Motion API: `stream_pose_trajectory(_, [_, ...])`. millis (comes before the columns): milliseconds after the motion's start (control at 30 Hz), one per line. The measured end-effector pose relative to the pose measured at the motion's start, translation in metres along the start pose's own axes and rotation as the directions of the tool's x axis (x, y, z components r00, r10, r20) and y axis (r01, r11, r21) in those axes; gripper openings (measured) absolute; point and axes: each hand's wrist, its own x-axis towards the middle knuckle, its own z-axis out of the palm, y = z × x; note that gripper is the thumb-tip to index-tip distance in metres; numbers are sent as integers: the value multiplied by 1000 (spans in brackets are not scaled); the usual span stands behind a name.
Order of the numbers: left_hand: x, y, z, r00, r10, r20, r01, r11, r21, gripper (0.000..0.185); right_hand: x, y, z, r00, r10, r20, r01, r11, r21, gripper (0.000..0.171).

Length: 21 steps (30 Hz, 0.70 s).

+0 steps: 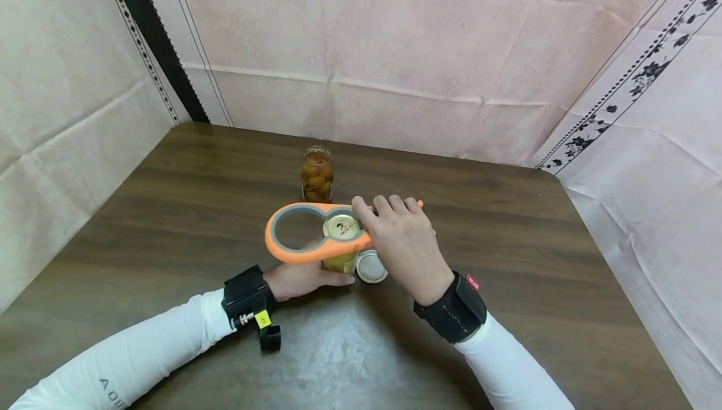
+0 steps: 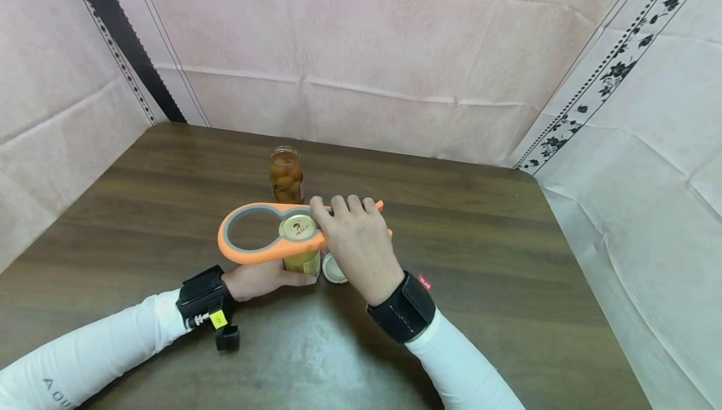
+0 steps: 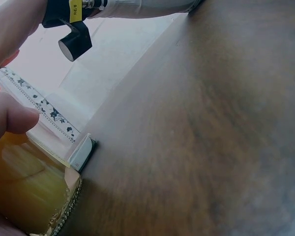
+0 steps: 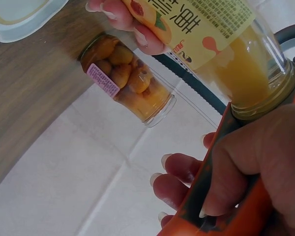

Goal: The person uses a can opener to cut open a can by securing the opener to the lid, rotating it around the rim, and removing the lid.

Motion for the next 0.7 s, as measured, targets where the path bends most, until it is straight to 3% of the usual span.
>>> stream_pose_trajectory(233, [-1,-2,-1,1000,-10,15,10,999,-42,85,0,-1,0,1000,5,8,-5,1000,-1,22])
stream_pose_trajectory(700, [-1,-3,-1,1000,-4,11,4,1000,6,84,-1,0,2,1000,7,6,-7,1000,0,22])
